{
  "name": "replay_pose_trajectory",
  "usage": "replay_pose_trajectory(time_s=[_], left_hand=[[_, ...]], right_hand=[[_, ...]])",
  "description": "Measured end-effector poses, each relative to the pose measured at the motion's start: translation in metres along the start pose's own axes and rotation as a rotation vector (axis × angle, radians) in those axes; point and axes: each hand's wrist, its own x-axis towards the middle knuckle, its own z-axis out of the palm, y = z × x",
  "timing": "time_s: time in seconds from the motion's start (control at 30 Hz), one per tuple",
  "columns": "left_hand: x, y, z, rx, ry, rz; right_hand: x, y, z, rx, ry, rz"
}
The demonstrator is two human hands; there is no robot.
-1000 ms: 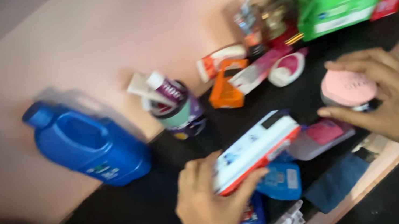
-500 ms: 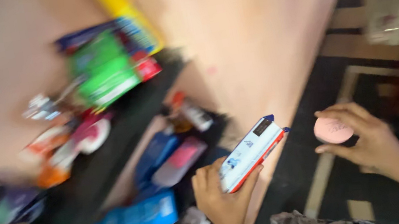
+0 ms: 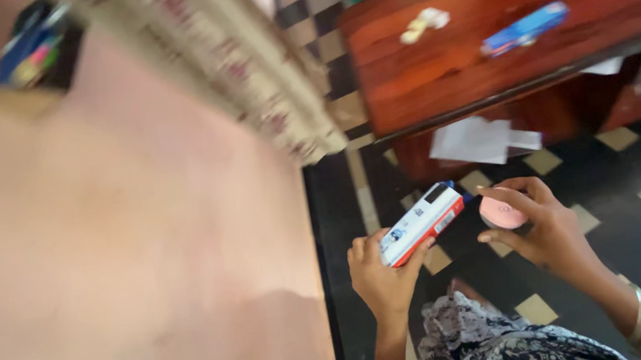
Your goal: The person repeatedly picks up various household items from a wall shelf, including bottles, boxes, and tubes, and places them onto a nearby wooden table. The person continues this process, moving items one or two at a time from the shelf to the table.
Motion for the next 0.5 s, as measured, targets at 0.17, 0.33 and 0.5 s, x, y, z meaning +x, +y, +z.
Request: replay_pose_trajectory(time_s=[0.17, 0.33, 0.5], left_hand=[[0.051, 0.002, 0.137, -0.052, -0.018, 0.093], [0.109, 0.003, 0.279, -0.178, -0.096, -0.071], [0.165, 0.0, 0.396, -0.134, -0.199, -0.118]], right_hand=[[0.056, 0.088, -0.029, -0.068, 0.136, 0.137], [0.125, 0.164, -0.057, -0.137, 0.193, 0.174], [0.198, 0.233, -0.082, -0.146, 0.204, 0.231]])
